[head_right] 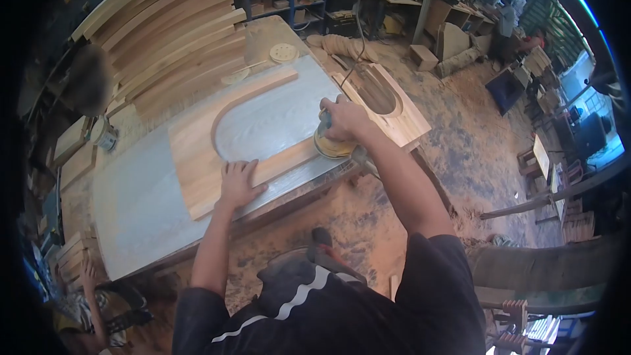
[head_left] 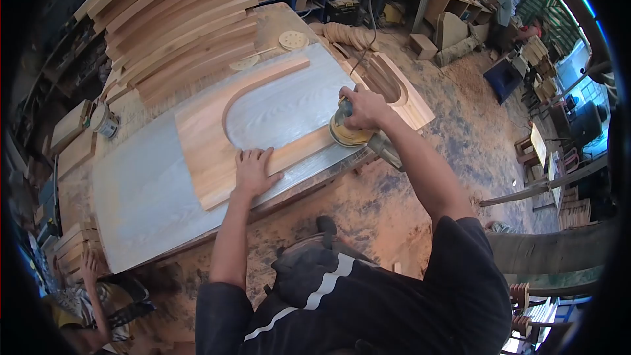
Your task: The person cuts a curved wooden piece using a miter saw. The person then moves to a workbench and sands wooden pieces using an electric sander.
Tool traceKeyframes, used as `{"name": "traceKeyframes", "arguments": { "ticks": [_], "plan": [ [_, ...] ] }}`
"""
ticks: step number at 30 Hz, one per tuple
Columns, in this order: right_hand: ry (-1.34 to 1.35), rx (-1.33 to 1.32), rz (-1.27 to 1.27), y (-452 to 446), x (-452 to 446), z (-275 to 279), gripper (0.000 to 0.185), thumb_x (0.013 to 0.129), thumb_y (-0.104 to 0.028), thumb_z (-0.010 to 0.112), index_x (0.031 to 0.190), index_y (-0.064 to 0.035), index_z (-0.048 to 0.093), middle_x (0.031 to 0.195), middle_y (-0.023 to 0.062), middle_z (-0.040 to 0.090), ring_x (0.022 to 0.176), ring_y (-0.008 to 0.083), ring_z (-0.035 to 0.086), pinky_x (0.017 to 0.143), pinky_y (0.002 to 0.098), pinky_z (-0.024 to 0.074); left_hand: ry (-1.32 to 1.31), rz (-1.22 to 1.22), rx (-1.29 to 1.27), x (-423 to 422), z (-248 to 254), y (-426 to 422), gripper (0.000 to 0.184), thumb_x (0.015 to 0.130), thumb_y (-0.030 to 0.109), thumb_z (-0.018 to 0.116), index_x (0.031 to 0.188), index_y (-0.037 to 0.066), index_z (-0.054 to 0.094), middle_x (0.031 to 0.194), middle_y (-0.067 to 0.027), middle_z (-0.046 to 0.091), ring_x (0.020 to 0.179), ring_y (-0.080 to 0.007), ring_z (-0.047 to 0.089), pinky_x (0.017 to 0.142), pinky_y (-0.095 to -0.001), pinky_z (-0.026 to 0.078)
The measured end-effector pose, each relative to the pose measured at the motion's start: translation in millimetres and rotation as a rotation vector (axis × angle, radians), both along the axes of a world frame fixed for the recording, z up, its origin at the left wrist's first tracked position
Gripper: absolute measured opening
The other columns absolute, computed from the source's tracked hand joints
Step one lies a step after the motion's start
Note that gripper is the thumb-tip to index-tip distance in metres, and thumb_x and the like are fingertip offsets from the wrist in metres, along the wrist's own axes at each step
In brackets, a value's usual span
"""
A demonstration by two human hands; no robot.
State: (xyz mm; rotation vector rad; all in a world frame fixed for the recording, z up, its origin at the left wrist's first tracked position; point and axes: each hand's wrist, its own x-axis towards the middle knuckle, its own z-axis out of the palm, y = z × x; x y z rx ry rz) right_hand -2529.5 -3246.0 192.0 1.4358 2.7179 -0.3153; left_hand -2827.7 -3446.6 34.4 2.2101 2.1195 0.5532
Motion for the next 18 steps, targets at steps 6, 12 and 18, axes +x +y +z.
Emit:
{"name": "traceKeyframes", "arguments": {
  "ticks": [6, 12, 18],
  "plan": [
    [0.057, 0.039, -0.045, -8.7, 1.9, -4.9, 0.064, 0.077, -0.034, 0.078, 0.135, -0.0197, 0.058, 0.123, 0.0205, 0.062, 0.115, 0.0402, 0.067, 0.096, 0.0496, 0.0558, -0.013, 0.005, -0.070, 1.0, 5.7, -1.6, 0.079, 0.078, 0.058, 0.081, 0.141, 0.013, 0.063, 0.125, -0.0142, 0.063, 0.128, -0.0338, 0.052, 0.124, -0.0594, 0.026],
    [0.082, 0.042, -0.110, -6.0, -0.8, -10.3, 0.061, 0.075, -0.033, 0.079, 0.131, -0.0200, 0.062, 0.123, 0.0178, 0.065, 0.115, 0.0384, 0.067, 0.096, 0.0483, 0.0561, -0.002, 0.024, -0.015, 2.0, -0.4, -2.6, 0.076, 0.079, 0.057, 0.080, 0.138, 0.013, 0.065, 0.123, -0.0130, 0.065, 0.126, -0.0338, 0.054, 0.124, -0.0588, 0.026],
    [0.097, 0.012, -0.177, -7.0, -5.0, -11.2, 0.062, 0.073, -0.033, 0.080, 0.131, -0.0205, 0.063, 0.126, 0.0167, 0.067, 0.117, 0.0377, 0.068, 0.096, 0.0487, 0.0566, -0.021, 0.013, 0.006, -1.2, -4.7, -2.2, 0.076, 0.079, 0.057, 0.081, 0.138, 0.012, 0.065, 0.125, -0.0121, 0.066, 0.127, -0.0321, 0.055, 0.125, -0.0586, 0.025]
  ]
}}
